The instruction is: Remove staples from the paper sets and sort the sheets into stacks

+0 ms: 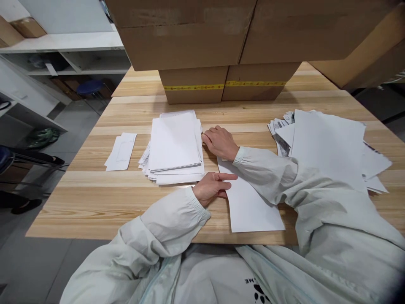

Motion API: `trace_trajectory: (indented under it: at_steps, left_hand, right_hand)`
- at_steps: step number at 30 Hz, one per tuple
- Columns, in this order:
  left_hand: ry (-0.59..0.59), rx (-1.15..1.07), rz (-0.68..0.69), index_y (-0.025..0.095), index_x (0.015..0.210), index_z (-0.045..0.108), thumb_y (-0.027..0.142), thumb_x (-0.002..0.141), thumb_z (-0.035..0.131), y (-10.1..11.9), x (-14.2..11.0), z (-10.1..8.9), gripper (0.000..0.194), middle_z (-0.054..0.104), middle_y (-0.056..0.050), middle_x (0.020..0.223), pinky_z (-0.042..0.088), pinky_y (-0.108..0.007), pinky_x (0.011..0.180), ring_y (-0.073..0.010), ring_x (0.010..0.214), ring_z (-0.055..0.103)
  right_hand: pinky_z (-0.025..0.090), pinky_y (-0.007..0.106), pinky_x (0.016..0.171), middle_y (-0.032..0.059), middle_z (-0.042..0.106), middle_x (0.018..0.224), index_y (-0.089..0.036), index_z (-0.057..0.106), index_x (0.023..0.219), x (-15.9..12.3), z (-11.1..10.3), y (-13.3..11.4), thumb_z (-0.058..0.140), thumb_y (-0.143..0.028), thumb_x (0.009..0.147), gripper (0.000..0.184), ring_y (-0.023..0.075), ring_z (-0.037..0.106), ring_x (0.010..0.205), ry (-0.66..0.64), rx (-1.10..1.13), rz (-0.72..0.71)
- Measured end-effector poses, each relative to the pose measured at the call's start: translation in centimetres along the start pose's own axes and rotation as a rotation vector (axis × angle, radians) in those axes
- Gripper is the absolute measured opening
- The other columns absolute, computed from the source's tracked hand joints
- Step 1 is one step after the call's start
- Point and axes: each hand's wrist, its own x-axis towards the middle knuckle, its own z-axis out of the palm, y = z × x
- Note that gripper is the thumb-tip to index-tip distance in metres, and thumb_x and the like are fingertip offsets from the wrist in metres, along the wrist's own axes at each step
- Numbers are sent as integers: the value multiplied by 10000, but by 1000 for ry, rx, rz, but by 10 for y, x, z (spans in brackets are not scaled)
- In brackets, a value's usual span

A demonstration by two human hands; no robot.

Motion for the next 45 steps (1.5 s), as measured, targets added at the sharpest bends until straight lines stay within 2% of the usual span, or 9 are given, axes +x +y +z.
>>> trace_trajectory:
  at_steps: [13, 20, 24, 28, 31, 34, 40, 43, 45]
  left_hand:
    - [33, -25, -15, 91, 956, 779, -70, 637, 715, 2, 2, 2, 364, 751, -62, 772, 574, -235, 630, -117, 642, 680]
    - [-25, 201, 38, 111, 1078, 785, -41, 687, 657, -9, -9, -4, 440, 568, 42, 497, 436, -192, 553, -54, 476, 480]
    - [-133, 463, 216, 169, 1130, 783, 40, 784, 607, -25, -25, -9, 409, 641, 20, 563, 409, -217, 553, -78, 484, 463]
    - [-122, 626, 552, 245, 1129, 784, 94, 857, 558, -27, -41, -8, 385, 794, -30, 933, 523, -237, 743, -143, 762, 684]
    - [-106, 659, 649, 255, 1109, 790, 85, 868, 561, -18, -49, -4, 373, 799, -37, 1020, 552, -245, 816, -165, 887, 734]
    - [-87, 643, 738, 238, 1076, 799, 103, 879, 581, -5, -52, -3, 323, 795, -53, 1047, 568, -264, 851, -179, 933, 745]
    - [308, 844, 1145, 227, 994, 776, 194, 932, 567, 35, -48, -43, 220, 766, -61, 1160, 511, -358, 1066, -193, 1152, 688]
    - [506, 1074, 1221, 206, 992, 731, 198, 904, 620, 53, -42, -79, 142, 755, -81, 1173, 509, -399, 1060, -206, 1129, 688]
    - [584, 1245, 1143, 206, 1032, 694, 194, 838, 711, 59, -37, -97, 195, 733, -90, 1213, 507, -429, 1053, -238, 1188, 648]
  right_hand:
    - [369, 434, 947, 160, 703, 1135, -120, 691, 1086, 1, 14, -2, 326, -297, 1039, 409, 303, 553, 1087, 147, 38, -13]
    - [404, 506, 1061, 97, 699, 1206, -232, 658, 1164, -55, -54, 32, 472, -404, 986, 309, 299, 595, 1163, 390, 305, -79]
    - [455, 565, 1040, 92, 675, 1251, -323, 664, 1180, -149, -79, 59, 555, -516, 932, 332, 334, 604, 1182, 435, 369, 283]
    - [568, 527, 881, 115, 723, 1152, -377, 695, 1163, -233, -58, 59, 640, -656, 816, 449, 348, 679, 1064, 142, 700, 626]
    - [591, 464, 636, 104, 746, 864, -312, 750, 883, -254, -36, 37, 712, -700, 700, 431, 325, 706, 794, 17, 900, 743]
    - [537, 431, 572, 80, 692, 690, -266, 672, 637, -236, -35, 26, 709, -673, 699, 413, 281, 654, 675, 249, 778, 883]
    - [495, 493, 748, 123, 762, 1064, -276, 694, 714, -183, -77, 124, 704, -560, 774, 291, 325, 703, 1031, 1021, 565, 869]
    - [492, 505, 718, 147, 759, 1044, -288, 683, 693, -183, -80, 183, 707, -531, 774, 257, 362, 716, 1024, 1106, 470, 883]
    - [494, 497, 674, 146, 751, 959, -323, 688, 766, -188, -78, 204, 613, -561, 839, 260, 379, 699, 1047, 755, 486, 834]
